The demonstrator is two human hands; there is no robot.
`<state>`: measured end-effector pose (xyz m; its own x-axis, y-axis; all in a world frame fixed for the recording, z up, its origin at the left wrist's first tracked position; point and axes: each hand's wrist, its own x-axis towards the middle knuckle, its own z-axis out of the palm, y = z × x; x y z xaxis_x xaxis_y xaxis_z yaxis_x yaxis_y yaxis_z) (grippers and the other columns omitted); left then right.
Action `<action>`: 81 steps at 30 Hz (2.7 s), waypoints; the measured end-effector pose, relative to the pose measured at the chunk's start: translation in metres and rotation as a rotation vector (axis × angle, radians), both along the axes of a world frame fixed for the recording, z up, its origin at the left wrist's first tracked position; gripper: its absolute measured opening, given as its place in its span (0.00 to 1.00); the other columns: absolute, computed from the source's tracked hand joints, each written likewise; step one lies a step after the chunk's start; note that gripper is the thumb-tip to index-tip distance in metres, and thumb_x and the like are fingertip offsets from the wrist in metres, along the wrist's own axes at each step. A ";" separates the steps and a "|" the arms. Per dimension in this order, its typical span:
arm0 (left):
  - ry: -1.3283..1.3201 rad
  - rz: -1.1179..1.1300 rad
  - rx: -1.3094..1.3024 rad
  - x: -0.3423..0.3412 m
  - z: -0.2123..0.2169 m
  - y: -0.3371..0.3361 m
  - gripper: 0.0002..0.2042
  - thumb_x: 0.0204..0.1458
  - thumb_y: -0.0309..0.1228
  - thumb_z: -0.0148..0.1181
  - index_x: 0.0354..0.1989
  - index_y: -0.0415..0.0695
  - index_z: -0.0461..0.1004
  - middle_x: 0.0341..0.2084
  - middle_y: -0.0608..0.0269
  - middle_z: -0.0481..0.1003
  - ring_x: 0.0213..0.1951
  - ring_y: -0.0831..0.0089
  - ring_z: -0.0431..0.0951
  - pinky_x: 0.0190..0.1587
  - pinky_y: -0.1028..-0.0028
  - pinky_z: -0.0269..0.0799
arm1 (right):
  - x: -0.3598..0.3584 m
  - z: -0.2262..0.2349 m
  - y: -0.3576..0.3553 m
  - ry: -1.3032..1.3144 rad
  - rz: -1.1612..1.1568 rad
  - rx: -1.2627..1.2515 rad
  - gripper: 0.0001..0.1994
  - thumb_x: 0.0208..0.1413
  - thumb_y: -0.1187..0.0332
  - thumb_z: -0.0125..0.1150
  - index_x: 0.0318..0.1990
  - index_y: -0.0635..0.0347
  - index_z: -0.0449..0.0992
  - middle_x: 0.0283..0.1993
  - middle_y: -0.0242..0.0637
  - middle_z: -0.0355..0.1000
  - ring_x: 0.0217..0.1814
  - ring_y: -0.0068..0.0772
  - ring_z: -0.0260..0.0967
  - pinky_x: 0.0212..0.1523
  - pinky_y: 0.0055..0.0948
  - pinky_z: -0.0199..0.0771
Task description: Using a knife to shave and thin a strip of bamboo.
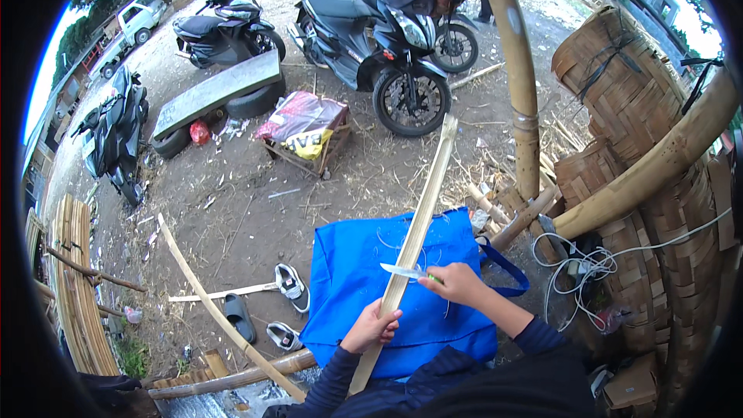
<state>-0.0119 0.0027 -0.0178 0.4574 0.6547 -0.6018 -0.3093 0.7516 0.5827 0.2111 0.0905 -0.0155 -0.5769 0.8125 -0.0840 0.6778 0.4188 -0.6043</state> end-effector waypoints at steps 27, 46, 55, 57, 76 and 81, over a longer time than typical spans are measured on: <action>0.301 0.016 0.201 0.017 0.006 0.008 0.21 0.52 0.31 0.60 0.52 0.46 0.60 0.18 0.73 0.63 0.15 0.87 0.61 0.15 0.85 0.55 | -0.019 0.003 -0.001 -0.081 -0.069 0.260 0.20 0.54 0.46 0.50 0.26 0.54 0.70 0.15 0.37 0.68 0.17 0.41 0.69 0.16 0.37 0.63; 0.283 0.041 0.205 0.017 0.009 0.008 0.23 0.50 0.30 0.62 0.53 0.42 0.61 0.17 0.73 0.62 0.14 0.86 0.62 0.14 0.83 0.57 | -0.014 0.014 0.006 -0.062 -0.082 0.031 0.23 0.55 0.42 0.46 0.25 0.53 0.69 0.16 0.39 0.67 0.22 0.46 0.69 0.22 0.43 0.63; 0.183 0.026 0.053 0.009 0.005 0.009 0.25 0.59 0.57 0.33 0.36 0.43 0.61 0.15 0.67 0.60 0.13 0.82 0.58 0.15 0.82 0.52 | 0.008 0.037 -0.006 -0.209 -0.021 0.097 0.24 0.54 0.43 0.48 0.26 0.57 0.67 0.17 0.40 0.68 0.22 0.45 0.70 0.21 0.40 0.65; 0.192 0.045 0.041 0.009 0.005 0.011 0.25 0.59 0.56 0.33 0.36 0.43 0.62 0.15 0.67 0.60 0.13 0.82 0.58 0.15 0.82 0.52 | 0.012 0.050 -0.014 -0.258 -0.043 0.084 0.24 0.54 0.43 0.48 0.26 0.58 0.66 0.17 0.40 0.68 0.22 0.45 0.70 0.21 0.40 0.65; 0.644 0.032 0.382 0.021 0.008 0.007 0.17 0.49 0.37 0.63 0.39 0.38 0.67 0.15 0.67 0.66 0.16 0.83 0.65 0.18 0.77 0.62 | -0.017 0.093 -0.043 -0.442 -0.181 -0.060 0.19 0.58 0.54 0.49 0.27 0.64 0.70 0.18 0.45 0.70 0.21 0.46 0.71 0.22 0.39 0.71; 0.648 0.017 0.354 0.021 0.000 0.006 0.19 0.47 0.36 0.65 0.40 0.38 0.67 0.17 0.65 0.67 0.18 0.83 0.65 0.19 0.77 0.62 | -0.013 0.089 -0.040 -0.424 -0.176 -0.112 0.20 0.58 0.54 0.49 0.28 0.65 0.70 0.19 0.46 0.70 0.22 0.47 0.72 0.22 0.39 0.71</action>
